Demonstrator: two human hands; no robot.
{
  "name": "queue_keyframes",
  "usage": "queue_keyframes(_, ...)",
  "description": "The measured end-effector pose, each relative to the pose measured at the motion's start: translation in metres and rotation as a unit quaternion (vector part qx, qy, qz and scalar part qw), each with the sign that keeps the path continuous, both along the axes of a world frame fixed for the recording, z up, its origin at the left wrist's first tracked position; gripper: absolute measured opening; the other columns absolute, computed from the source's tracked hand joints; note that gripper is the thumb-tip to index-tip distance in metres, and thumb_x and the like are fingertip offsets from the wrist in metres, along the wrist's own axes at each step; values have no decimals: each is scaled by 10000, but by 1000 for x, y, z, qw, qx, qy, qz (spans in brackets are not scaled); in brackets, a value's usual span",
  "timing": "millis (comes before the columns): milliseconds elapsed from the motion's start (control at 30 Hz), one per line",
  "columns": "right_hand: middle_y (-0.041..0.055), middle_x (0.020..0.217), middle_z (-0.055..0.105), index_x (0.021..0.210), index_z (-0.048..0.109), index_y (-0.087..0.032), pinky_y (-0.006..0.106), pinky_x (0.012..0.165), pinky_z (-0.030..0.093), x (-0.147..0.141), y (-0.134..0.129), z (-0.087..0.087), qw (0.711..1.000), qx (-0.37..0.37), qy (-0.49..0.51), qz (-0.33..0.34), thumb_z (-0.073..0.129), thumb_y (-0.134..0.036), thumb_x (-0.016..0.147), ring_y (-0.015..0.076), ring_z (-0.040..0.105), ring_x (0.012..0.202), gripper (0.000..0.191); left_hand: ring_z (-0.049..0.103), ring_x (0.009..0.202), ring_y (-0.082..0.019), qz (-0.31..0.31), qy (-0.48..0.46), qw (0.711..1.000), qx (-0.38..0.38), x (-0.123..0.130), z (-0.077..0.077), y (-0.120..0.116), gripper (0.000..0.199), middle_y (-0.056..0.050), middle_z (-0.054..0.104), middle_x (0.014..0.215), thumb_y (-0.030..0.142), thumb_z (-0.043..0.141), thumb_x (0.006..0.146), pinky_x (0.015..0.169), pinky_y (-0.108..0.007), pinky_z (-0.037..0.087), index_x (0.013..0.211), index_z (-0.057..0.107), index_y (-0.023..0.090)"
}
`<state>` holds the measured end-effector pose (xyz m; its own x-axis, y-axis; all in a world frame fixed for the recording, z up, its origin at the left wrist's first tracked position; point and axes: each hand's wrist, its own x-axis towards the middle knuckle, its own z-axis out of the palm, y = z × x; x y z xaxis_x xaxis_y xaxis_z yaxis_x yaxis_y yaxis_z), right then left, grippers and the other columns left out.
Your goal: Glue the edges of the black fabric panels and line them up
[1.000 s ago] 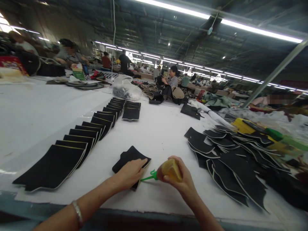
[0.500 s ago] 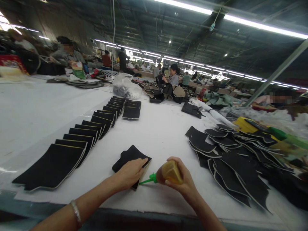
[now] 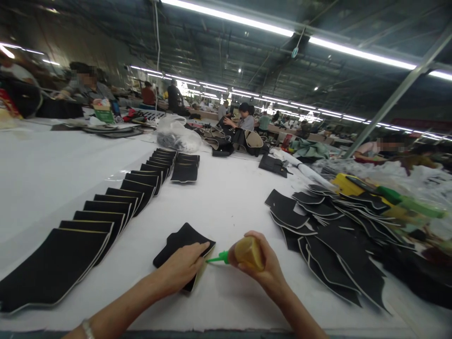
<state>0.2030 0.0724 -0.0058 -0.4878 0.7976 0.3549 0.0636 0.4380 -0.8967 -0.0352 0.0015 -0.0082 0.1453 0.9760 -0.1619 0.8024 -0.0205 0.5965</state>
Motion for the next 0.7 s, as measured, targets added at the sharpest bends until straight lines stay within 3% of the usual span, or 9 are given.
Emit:
queue_keyframes(200,25,959,598,1133,486,-234,325,754,497,-1,3,2,998,1,7,-58,762,-371,738,226,598,825,501,533,1168,-241,12,0,1000,-4,0,-1,0,498,-94,578,1290,285,332,905,1017,-355,393,1373,465,174)
queue_keyframes(433,24,1022,561,1130,530,-241,289,731,465,-1,-18,-4,999,-29,14,-4,779,-413,710,216,555,855,518,516,1209,-229,11,-6,1000,-3,2,2,0,516,-104,552,1330,261,335,895,1047,-340,371,1377,457,123)
queue_keyframes(600,12,965,553,1130,518,-237,293,742,461,-3,-23,-7,996,-67,35,-45,778,-393,713,208,547,823,516,511,1214,-216,24,-6,1000,0,3,2,-2,502,-87,546,1342,257,352,896,1052,-334,366,1376,461,158)
queue_keyframes(700,20,994,555,1128,523,-236,296,755,457,-4,-28,-6,997,-66,22,-28,774,-414,706,219,544,845,523,506,1221,-214,26,-4,1000,-6,4,4,-3,506,-92,542,1346,248,346,894,1058,-331,362,1375,460,142)
